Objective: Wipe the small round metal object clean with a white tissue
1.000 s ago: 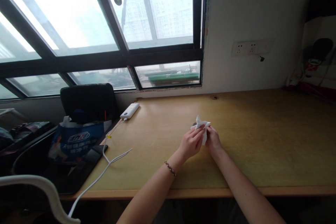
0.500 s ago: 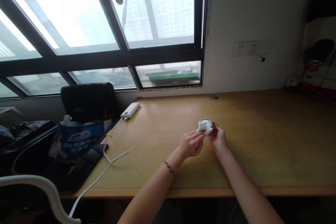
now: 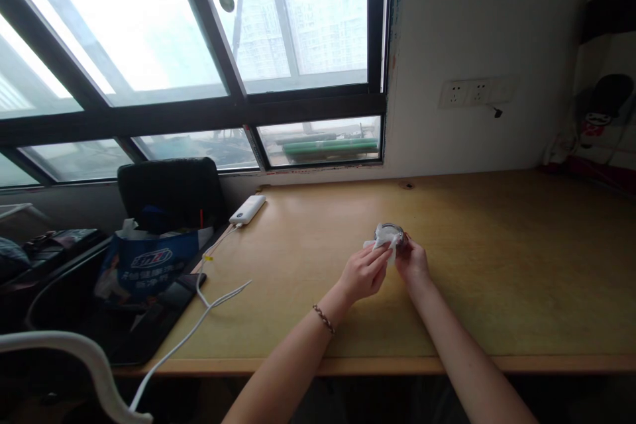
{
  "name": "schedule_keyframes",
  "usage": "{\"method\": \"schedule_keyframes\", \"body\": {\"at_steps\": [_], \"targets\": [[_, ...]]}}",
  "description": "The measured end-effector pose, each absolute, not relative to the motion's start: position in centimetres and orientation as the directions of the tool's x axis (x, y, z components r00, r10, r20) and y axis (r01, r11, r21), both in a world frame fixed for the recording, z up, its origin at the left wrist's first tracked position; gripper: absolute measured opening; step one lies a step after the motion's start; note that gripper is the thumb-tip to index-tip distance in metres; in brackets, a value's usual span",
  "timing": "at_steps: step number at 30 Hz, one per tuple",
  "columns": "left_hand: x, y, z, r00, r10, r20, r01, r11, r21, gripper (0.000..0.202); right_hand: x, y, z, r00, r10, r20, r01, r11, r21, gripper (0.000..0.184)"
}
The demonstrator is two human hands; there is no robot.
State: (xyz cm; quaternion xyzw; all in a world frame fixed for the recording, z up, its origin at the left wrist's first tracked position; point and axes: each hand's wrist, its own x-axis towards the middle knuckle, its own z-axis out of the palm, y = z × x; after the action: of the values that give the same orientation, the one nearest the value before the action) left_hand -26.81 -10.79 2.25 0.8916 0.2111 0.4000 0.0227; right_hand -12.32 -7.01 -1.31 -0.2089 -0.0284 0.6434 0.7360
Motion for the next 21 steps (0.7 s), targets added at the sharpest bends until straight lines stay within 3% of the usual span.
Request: {"method": "schedule_keyframes", "body": {"at_steps": [3,6,12,16,21], "targets": [[-26.7,-10.6,2.2,0.511,0.478,0.715,0.412,-0.866,0.285,0.037,-12.2,-7.2,-0.7,0.154,0.953,-0.261,-0.937,0.057,-0.343,0.018],[-26.6,-10.3,2.0,0.399,0.593,0.699,0.378,-0.801,0.464,0.035,-12.4,-7.5,-0.3,0.175,0.945,-0.278,-0.930,0.066,-0.361,0.017],[-26.9,-9.6,2.0,0.173,0.843,0.510,0.065,-0.526,0.848,0.033,-13.4,-8.2,0.3,0.092,0.971,-0.219,-0.892,-0.017,-0.452,0.013],[-27.3,-9.0,2.0,0.157,0.914,0.373,-0.130,-0.356,0.926,0.034,-14.2,-8.7,0.6,0.036,0.988,-0.152,-0.840,-0.052,-0.540,0.008],[-27.1,-8.0,1.2,0.174,0.955,0.239,-0.348,-0.167,0.922,0.034,-14.2,-8.9,0.9,-0.007,0.994,-0.112,-0.853,-0.064,-0.517,0.007]]}}
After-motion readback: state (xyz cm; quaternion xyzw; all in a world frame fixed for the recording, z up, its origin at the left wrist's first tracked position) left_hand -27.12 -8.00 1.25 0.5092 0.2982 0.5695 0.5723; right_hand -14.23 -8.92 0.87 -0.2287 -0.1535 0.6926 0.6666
